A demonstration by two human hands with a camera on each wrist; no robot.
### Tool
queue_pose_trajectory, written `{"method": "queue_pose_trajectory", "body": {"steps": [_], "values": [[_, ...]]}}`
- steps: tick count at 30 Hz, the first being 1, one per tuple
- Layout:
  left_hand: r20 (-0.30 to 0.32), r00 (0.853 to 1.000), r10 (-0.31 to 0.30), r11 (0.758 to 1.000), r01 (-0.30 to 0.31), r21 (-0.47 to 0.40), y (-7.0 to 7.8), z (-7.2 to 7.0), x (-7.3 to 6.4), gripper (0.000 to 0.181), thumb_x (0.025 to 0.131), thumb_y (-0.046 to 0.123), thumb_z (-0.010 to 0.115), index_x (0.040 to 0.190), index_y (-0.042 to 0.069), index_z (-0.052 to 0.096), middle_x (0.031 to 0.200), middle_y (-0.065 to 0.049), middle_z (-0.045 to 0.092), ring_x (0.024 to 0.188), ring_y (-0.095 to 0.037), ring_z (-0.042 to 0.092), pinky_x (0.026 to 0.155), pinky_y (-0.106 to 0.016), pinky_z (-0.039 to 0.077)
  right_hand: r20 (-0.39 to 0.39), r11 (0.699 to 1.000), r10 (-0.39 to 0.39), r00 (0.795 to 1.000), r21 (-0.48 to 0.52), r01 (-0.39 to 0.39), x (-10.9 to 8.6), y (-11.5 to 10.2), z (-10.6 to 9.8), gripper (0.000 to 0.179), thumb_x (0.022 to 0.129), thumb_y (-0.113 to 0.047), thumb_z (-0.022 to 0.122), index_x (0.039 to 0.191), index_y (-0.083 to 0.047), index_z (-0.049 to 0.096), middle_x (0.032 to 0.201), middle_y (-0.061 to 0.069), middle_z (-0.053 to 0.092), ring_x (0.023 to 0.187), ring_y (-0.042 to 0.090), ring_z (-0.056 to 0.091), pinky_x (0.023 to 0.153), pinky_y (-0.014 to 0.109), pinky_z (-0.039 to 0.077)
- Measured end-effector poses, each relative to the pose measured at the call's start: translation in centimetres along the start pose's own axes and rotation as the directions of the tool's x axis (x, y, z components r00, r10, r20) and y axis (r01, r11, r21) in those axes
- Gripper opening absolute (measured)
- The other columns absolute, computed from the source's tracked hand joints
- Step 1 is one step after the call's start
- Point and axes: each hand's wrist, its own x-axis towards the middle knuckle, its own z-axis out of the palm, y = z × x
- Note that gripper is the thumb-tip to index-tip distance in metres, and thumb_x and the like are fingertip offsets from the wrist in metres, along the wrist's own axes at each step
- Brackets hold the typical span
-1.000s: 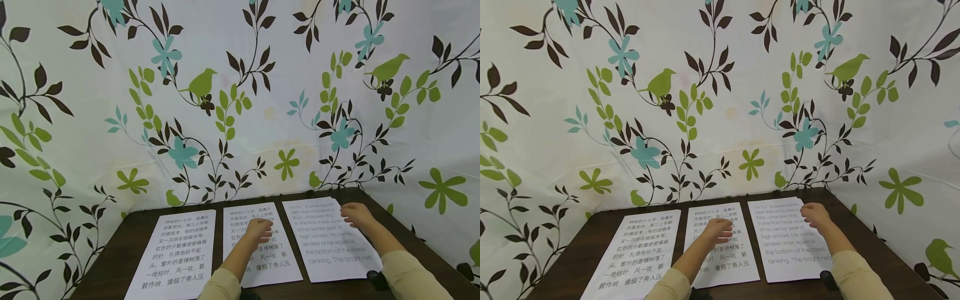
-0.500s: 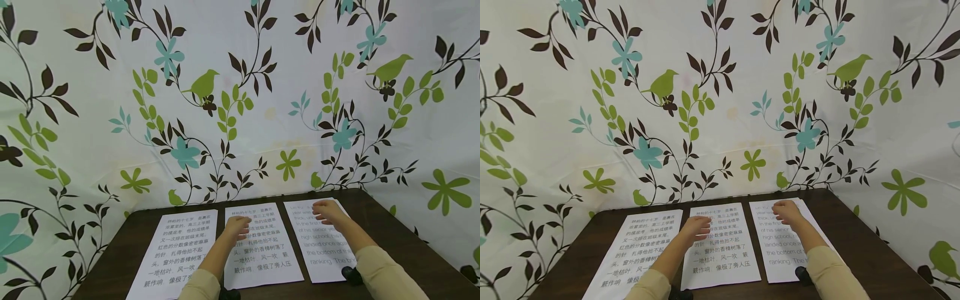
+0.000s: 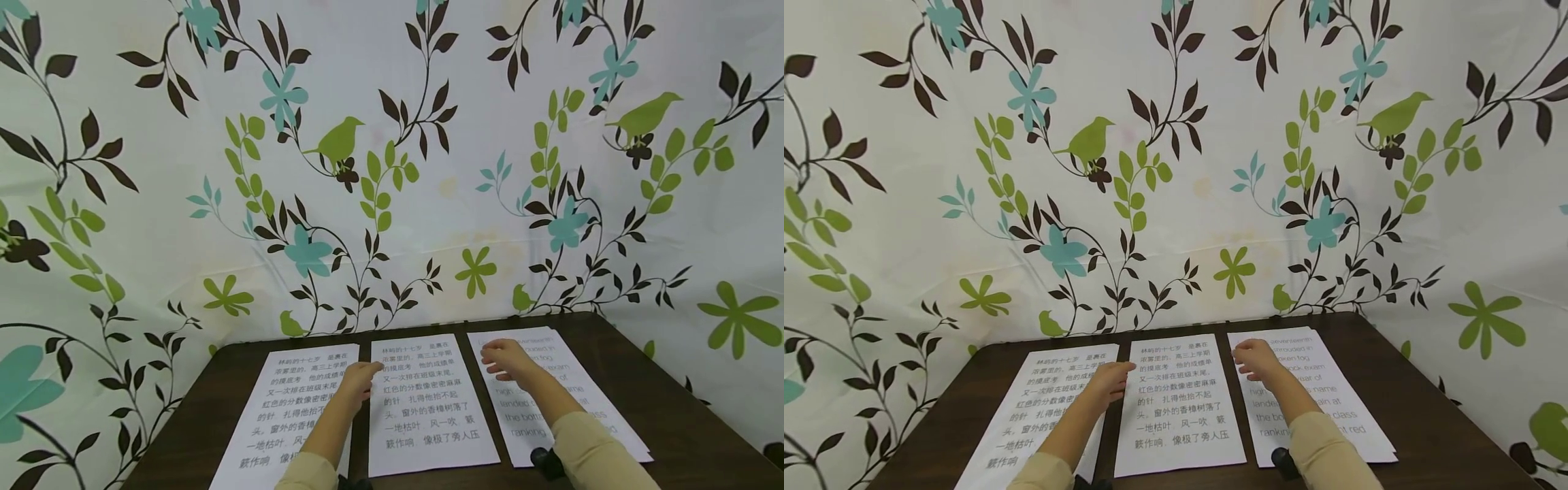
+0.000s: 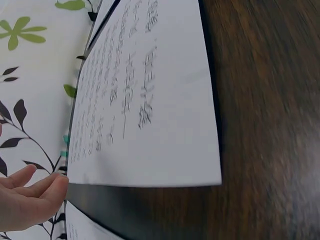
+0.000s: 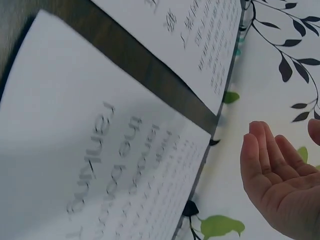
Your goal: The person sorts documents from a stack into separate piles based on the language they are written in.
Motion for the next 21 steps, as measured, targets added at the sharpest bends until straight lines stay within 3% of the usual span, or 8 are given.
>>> {"method": "queue_pose_trajectory", "body": {"steps": [6, 14, 21], "values": [[-0.040, 0.998, -0.057, 0.998, 0.058, 0.025, -0.8, -0.8, -0.2, 0.055, 0.078, 0.023, 0.056, 0.115, -0.015, 0.041, 0.112, -0.030, 0.043, 0.101, -0.042, 0.042, 0.080, -0.046, 0.038, 0.039, 0.998, 0.049, 0.998, 0.032, -0.051, -0.5, 0.7, 1.6, 0.039, 0.083, -0.015, 0.050, 0.112, 0.011, 0.044, 0.095, 0.021, 0.054, 0.083, 0.033, 0.054, 0.066, 0.041, 0.047], [-0.029, 0.993, -0.116, 0.993, 0.115, -0.011, -1.5, -0.9, -0.3, 0.059, 0.079, 0.021, 0.056, 0.119, -0.016, 0.036, 0.114, -0.032, 0.041, 0.100, -0.040, 0.043, 0.081, -0.047, 0.037, 0.076, 0.987, 0.155, 0.985, 0.041, -0.158, -1.3, 2.1, 3.0, 0.039, 0.083, -0.016, 0.051, 0.110, 0.011, 0.043, 0.095, 0.024, 0.048, 0.085, 0.033, 0.049, 0.064, 0.041, 0.047], [-0.033, 0.989, -0.144, 0.989, 0.143, -0.038, -1.2, -0.6, -0.1, 0.057, 0.079, 0.018, 0.055, 0.119, -0.017, 0.034, 0.113, -0.033, 0.042, 0.101, -0.039, 0.044, 0.080, -0.046, 0.037, 0.090, 0.978, 0.176, 0.980, 0.095, -0.184, -1.0, 2.6, 3.3, 0.038, 0.083, -0.017, 0.051, 0.108, 0.011, 0.043, 0.093, 0.025, 0.049, 0.083, 0.033, 0.051, 0.064, 0.041, 0.047]]}}
